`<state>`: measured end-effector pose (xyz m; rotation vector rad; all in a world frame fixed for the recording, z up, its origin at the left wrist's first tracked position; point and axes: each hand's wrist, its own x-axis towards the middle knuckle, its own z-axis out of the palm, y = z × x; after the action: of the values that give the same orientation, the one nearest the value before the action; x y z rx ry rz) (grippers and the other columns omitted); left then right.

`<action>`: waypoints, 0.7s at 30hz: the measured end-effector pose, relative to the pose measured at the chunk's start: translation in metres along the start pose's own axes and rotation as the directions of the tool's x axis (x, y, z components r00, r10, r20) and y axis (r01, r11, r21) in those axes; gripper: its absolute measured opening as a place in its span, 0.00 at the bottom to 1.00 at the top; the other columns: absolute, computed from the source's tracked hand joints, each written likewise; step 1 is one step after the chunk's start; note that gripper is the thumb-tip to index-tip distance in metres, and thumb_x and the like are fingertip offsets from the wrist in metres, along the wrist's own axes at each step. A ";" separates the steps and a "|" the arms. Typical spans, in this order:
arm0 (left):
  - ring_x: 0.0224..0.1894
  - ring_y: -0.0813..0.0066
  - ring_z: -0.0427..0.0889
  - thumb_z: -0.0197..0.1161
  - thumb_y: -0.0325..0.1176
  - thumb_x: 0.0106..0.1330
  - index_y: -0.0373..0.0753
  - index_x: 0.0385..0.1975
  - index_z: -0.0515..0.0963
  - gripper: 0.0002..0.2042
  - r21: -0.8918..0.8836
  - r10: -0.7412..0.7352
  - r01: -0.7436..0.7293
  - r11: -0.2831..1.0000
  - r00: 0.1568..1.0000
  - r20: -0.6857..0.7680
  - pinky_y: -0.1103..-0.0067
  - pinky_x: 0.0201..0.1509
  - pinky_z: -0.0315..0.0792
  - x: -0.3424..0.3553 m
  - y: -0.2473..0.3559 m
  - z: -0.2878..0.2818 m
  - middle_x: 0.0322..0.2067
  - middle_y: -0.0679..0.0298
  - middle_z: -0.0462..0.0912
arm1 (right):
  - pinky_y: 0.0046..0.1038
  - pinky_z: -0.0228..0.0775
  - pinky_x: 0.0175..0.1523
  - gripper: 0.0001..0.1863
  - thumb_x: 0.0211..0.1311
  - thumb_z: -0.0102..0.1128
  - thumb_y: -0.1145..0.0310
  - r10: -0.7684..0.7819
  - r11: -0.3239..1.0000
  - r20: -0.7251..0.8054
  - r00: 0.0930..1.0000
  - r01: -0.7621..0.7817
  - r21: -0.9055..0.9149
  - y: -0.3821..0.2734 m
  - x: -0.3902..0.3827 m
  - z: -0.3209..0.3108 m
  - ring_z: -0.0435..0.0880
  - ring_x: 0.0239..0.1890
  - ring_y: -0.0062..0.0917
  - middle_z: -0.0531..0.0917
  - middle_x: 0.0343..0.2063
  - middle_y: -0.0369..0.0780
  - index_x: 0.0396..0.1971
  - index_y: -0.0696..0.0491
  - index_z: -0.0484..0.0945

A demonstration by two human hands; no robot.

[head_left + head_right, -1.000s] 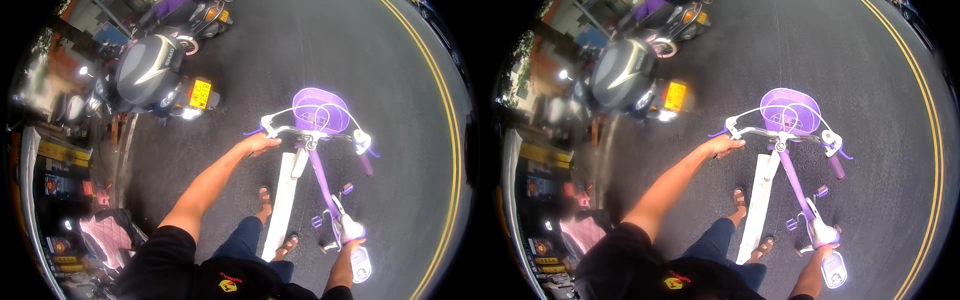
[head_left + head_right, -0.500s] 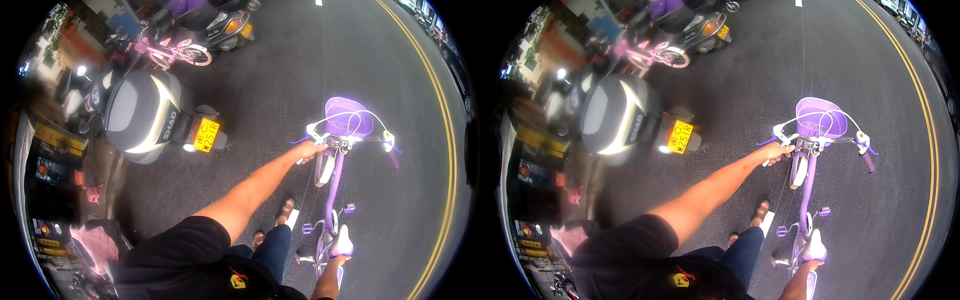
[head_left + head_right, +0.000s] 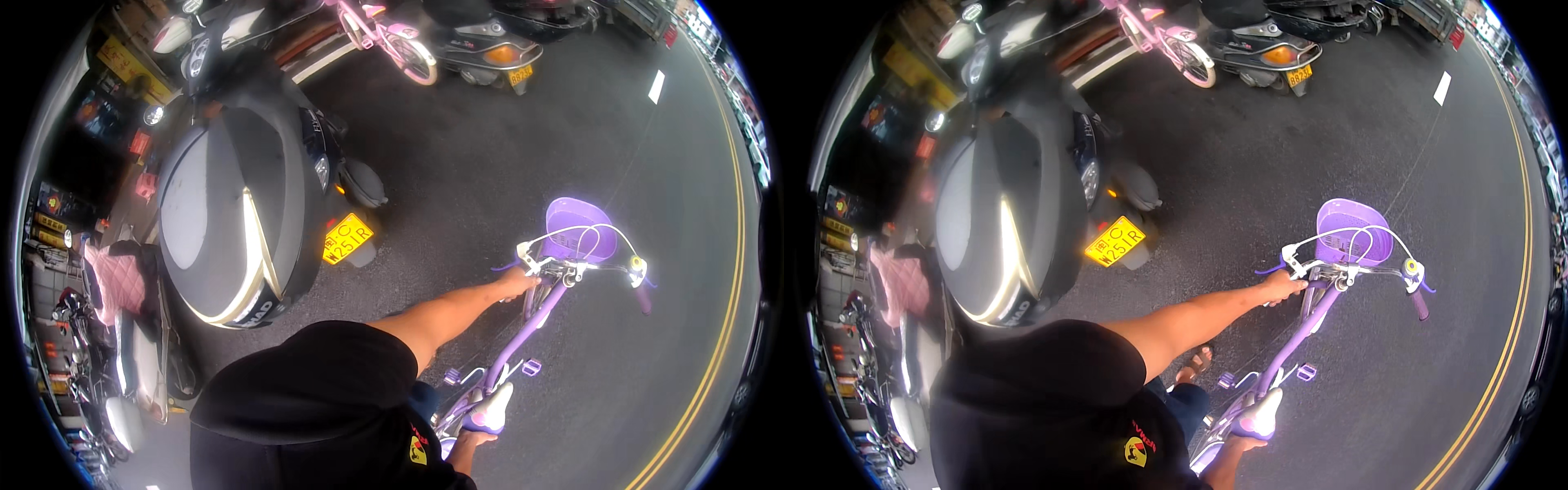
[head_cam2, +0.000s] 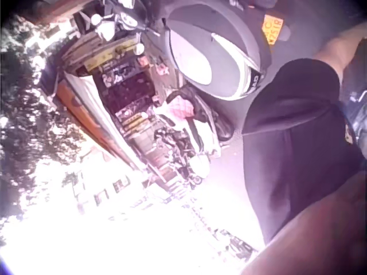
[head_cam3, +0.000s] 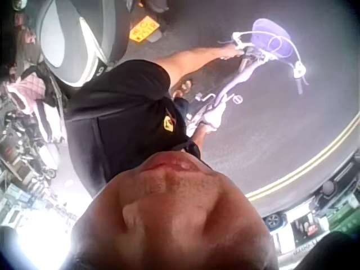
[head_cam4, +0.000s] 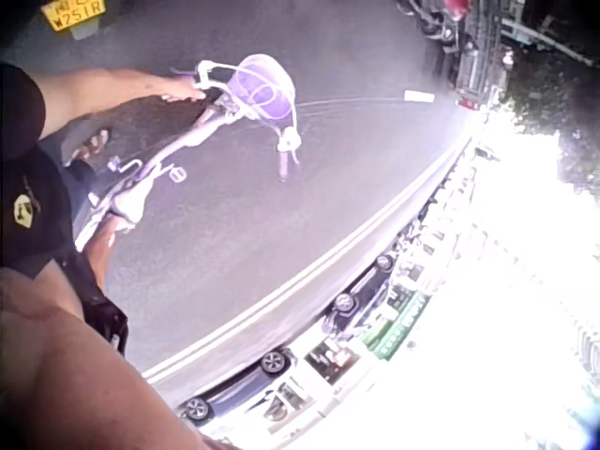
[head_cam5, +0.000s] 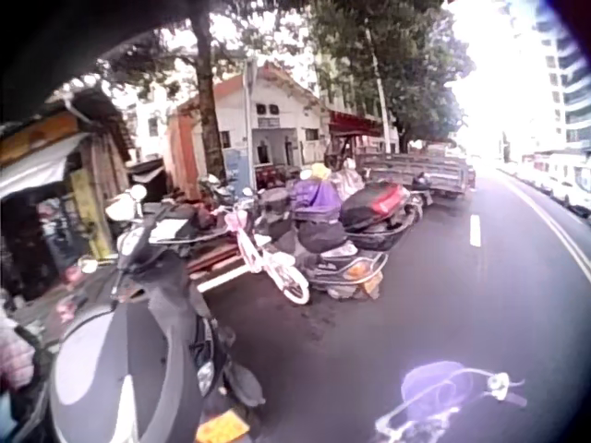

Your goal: The person installs a purple basket onto the handlebars of a child's bicycle, tightens screws with a screwdriver and a power drill, and sprays a lubricant onto the bike frame before moving the bicycle to the side.

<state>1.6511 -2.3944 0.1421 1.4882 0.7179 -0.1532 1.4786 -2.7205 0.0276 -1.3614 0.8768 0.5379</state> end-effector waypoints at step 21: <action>0.08 0.75 0.65 0.61 0.50 0.62 0.36 0.26 0.78 0.19 -0.449 -0.298 0.030 0.893 0.787 -0.540 0.76 0.09 0.59 0.206 -0.010 -0.317 0.12 0.67 0.69 | 0.33 0.64 0.62 0.39 0.60 0.45 0.34 0.089 0.969 0.207 0.974 -0.037 -0.243 -0.209 0.163 0.365 0.74 0.57 0.37 0.77 0.53 0.44 0.55 0.55 0.73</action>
<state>1.7000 -2.0310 0.0510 1.0386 1.3122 0.3463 1.8185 -2.4238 0.0165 -1.4614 0.6942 0.8467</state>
